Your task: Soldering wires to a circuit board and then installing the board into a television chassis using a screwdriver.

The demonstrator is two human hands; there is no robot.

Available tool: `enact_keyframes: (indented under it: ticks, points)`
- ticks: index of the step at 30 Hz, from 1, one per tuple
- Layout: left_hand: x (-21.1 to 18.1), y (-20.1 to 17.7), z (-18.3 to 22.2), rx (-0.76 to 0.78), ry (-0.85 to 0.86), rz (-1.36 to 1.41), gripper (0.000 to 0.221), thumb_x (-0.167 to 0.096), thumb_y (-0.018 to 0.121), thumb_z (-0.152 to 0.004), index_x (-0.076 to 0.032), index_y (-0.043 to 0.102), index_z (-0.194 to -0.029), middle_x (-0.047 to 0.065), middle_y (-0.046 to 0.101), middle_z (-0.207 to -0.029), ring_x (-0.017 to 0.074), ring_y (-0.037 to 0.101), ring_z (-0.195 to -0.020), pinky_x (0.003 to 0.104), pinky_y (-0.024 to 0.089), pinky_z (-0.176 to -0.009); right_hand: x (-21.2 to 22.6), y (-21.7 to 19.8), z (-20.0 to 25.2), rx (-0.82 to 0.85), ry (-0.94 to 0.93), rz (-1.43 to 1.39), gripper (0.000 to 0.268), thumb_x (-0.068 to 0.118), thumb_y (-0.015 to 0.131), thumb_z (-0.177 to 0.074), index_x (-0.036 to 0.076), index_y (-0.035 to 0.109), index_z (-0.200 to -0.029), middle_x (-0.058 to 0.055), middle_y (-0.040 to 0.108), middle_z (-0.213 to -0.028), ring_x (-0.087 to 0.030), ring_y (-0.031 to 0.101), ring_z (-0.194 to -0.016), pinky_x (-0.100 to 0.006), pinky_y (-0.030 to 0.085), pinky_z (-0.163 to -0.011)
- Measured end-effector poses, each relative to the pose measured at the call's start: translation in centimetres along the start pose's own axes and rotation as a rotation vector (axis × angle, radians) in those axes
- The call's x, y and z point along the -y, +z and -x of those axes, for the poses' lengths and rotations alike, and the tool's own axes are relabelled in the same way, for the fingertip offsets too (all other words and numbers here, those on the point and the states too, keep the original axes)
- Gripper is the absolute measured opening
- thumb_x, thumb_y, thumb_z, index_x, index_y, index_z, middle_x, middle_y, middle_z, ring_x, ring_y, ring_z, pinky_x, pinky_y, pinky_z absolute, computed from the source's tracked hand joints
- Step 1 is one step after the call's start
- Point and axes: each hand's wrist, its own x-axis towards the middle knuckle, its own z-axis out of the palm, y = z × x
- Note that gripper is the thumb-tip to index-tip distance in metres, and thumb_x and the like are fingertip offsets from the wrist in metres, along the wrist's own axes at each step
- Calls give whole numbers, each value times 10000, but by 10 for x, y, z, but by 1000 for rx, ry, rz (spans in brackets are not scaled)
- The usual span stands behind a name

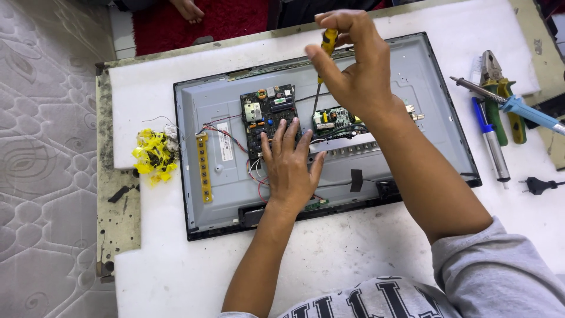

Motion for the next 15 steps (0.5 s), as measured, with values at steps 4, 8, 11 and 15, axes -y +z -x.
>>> enact_keyframes:
  ticks: [4, 8, 11, 15]
  points:
    - [0, 0, 0, -3, -3, 18, 469, -402, 800, -1017, -92, 771, -1368, 161, 611, -1597, 380, 466, -1570, 718, 228, -1323, -8, 3, -4, -92, -61, 27, 267, 72, 894, -1138, -7, 642, -1180, -160, 512, -1153, -246, 564, -890, -358, 591, -783]
    - [1, 2, 1, 4, -9, 4, 482, -419, 790, -1018, -101, 772, -1379, 155, 615, -1604, 372, 457, -1577, 707, 209, -1332, -2, -4, -4, 44, 37, -105, 255, -73, 693, -1193, 9, 612, -1421, -197, 701, -1313, -292, 741, -1129, -382, 632, -996]
    - [1, 2, 0, 13, -13, 9, 486, -423, 782, -1023, -102, 765, -1387, 154, 603, -1615, 374, 448, -1583, 709, 206, -1332, 7, -6, -2, 112, 100, -187, 268, -79, 495, -1202, 31, 493, -1446, -223, 692, -1490, -311, 794, -1237, -399, 633, -1075]
    - [1, 2, 1, 7, -3, 8, 472, -411, 784, -1025, -98, 761, -1376, 155, 599, -1608, 377, 447, -1579, 723, 213, -1325, 8, -2, -4, 11, -16, 3, 307, 170, 851, -1158, 50, 592, -1270, -186, 581, -1366, -298, 638, -1196, -395, 596, -888]
